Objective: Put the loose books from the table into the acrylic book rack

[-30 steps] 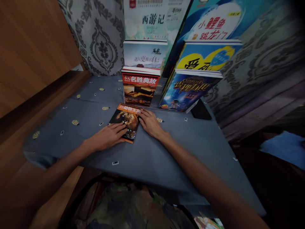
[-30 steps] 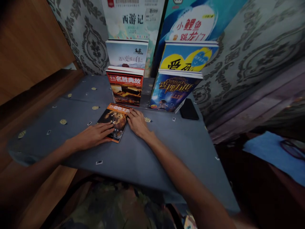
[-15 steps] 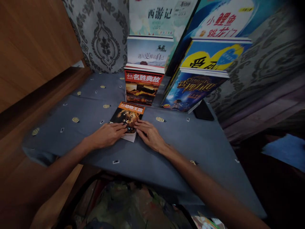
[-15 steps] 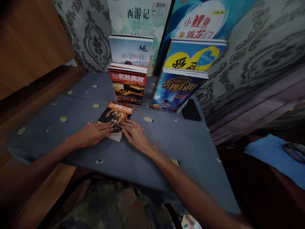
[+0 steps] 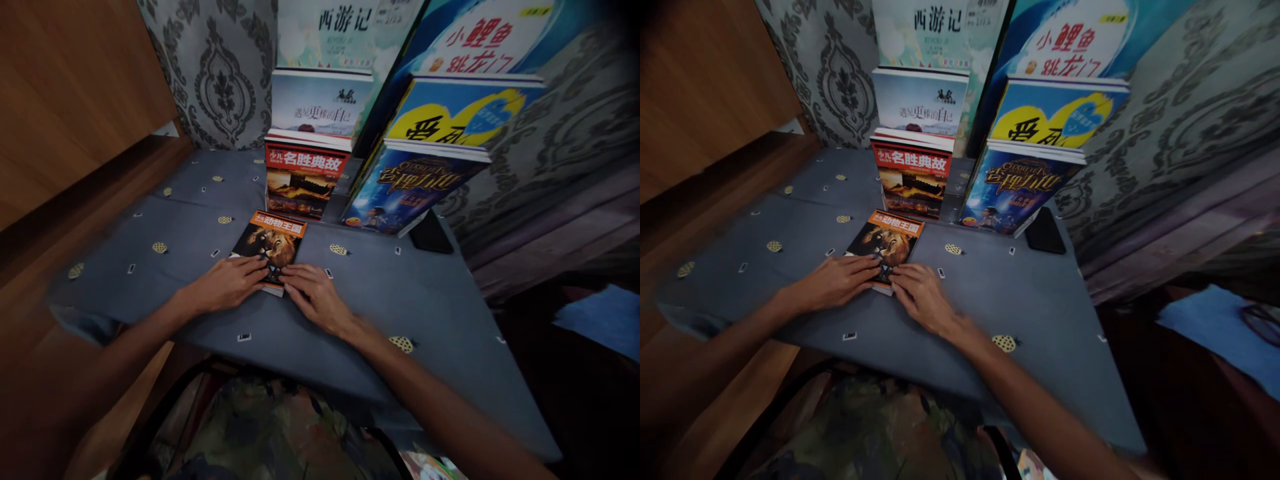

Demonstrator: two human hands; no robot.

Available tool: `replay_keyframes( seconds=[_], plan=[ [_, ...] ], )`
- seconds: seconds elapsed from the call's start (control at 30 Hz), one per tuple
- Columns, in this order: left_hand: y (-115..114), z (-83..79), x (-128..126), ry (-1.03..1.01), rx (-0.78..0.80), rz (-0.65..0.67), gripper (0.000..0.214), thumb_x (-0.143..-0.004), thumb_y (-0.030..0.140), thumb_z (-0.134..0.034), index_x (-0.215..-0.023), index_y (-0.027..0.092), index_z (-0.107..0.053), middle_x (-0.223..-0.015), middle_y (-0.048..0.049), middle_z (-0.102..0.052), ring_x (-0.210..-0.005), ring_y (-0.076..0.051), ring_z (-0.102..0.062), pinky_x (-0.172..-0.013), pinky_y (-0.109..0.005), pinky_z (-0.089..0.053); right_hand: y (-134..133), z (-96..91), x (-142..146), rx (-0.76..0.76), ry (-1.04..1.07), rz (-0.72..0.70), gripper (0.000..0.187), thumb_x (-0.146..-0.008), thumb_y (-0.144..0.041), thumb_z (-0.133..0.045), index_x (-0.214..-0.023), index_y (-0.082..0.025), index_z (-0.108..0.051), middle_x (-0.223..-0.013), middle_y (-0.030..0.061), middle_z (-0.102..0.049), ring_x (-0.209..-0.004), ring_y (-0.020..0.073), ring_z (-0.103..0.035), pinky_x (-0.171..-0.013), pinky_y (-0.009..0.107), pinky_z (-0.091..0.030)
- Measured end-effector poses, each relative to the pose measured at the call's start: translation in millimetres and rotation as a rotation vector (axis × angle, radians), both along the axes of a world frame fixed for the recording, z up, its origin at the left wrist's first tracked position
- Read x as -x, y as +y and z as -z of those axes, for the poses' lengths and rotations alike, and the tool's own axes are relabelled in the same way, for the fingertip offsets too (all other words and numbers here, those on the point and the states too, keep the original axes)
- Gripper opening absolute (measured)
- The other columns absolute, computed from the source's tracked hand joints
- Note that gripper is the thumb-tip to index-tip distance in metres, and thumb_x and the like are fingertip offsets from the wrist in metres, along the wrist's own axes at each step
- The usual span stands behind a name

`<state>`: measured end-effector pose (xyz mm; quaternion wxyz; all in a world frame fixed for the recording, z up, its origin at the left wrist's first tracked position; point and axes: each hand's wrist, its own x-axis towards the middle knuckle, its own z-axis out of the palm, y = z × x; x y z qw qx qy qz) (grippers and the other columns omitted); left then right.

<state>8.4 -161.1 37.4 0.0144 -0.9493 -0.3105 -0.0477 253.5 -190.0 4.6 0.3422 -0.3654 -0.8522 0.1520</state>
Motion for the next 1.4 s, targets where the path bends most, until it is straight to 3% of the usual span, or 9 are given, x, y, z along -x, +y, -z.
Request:
replay_keyframes(
  seconds=[0.33,0.53,0.7,0.87,1.1,1.4],
  plan=[
    [-3,4.4,1,-0.042,0.011,0.009,0.037,-0.100,0.034,-0.051,-0.131,0.015,-0.059,-0.140,-0.0142,-0.061,-0.133,-0.025,-0.056,-0.111,-0.042,-0.045,-20,1.1,1,-0.117,-0.253,-0.025,0.027,-0.099,-0.022,-0.052,-0.117,-0.021,-0.072,-0.127,0.0116,-0.070,-0.127,0.0277,-0.059,-0.098,0.049,-0.052],
    [-10,6.5,8,-0.053,0.011,-0.005,0.040,-0.102,0.034,-0.048,-0.138,0.017,-0.056,-0.145,-0.0114,-0.057,-0.140,-0.023,-0.048,-0.117,-0.042,-0.039,-23,0.6,1,-0.127,-0.293,-0.025,0.028,-0.099,-0.019,-0.052,-0.121,-0.020,-0.070,-0.131,0.0128,-0.068,-0.129,0.0274,-0.057,-0.099,0.049,-0.051],
    [-14,5.3,22,-0.073,-0.001,-0.124,0.041,-0.104,0.037,-0.041,-0.135,0.017,-0.059,-0.138,-0.0119,-0.063,-0.131,-0.023,-0.057,-0.111,-0.043,-0.046,-24,0.4,0,-0.131,-0.285,-0.018,0.029,-0.097,-0.017,-0.055,-0.122,-0.021,-0.069,-0.132,0.0129,-0.068,-0.129,0.0280,-0.057,-0.099,0.051,-0.050],
    [-12,3.0,30,-0.137,-0.011,-0.139,0.039,-0.104,0.035,-0.040,-0.130,0.018,-0.063,-0.134,-0.0107,-0.066,-0.121,-0.022,-0.064,-0.106,-0.042,-0.052,-24,-1.0,0,-0.127,-0.291,-0.025,0.029,-0.097,-0.018,-0.054,-0.122,-0.021,-0.069,-0.132,0.0121,-0.068,-0.129,0.0284,-0.057,-0.098,0.050,-0.051],
    [5,0.6,24,-0.171,0.047,-0.195,0.036,-0.104,0.032,-0.039,-0.113,0.019,-0.071,-0.120,-0.0087,-0.071,-0.108,-0.021,-0.068,-0.093,-0.038,-0.057,-23,-3.1,-1,-0.121,-0.242,-0.027,0.026,-0.099,-0.021,-0.053,-0.119,-0.020,-0.070,-0.129,0.0114,-0.070,-0.127,0.0276,-0.058,-0.098,0.050,-0.051],
    [43,10.3,18,-0.253,0.022,-0.205,0.031,-0.101,0.026,-0.043,-0.119,0.017,-0.067,-0.124,-0.0106,-0.068,-0.114,-0.022,-0.062,-0.098,-0.040,-0.053,-16,-3.2,-2,-0.056,-0.157,-0.003,0.025,-0.098,-0.023,-0.055,-0.118,-0.021,-0.070,-0.125,0.0100,-0.072,-0.120,0.0246,-0.063,-0.099,0.046,-0.052]
  ],
)
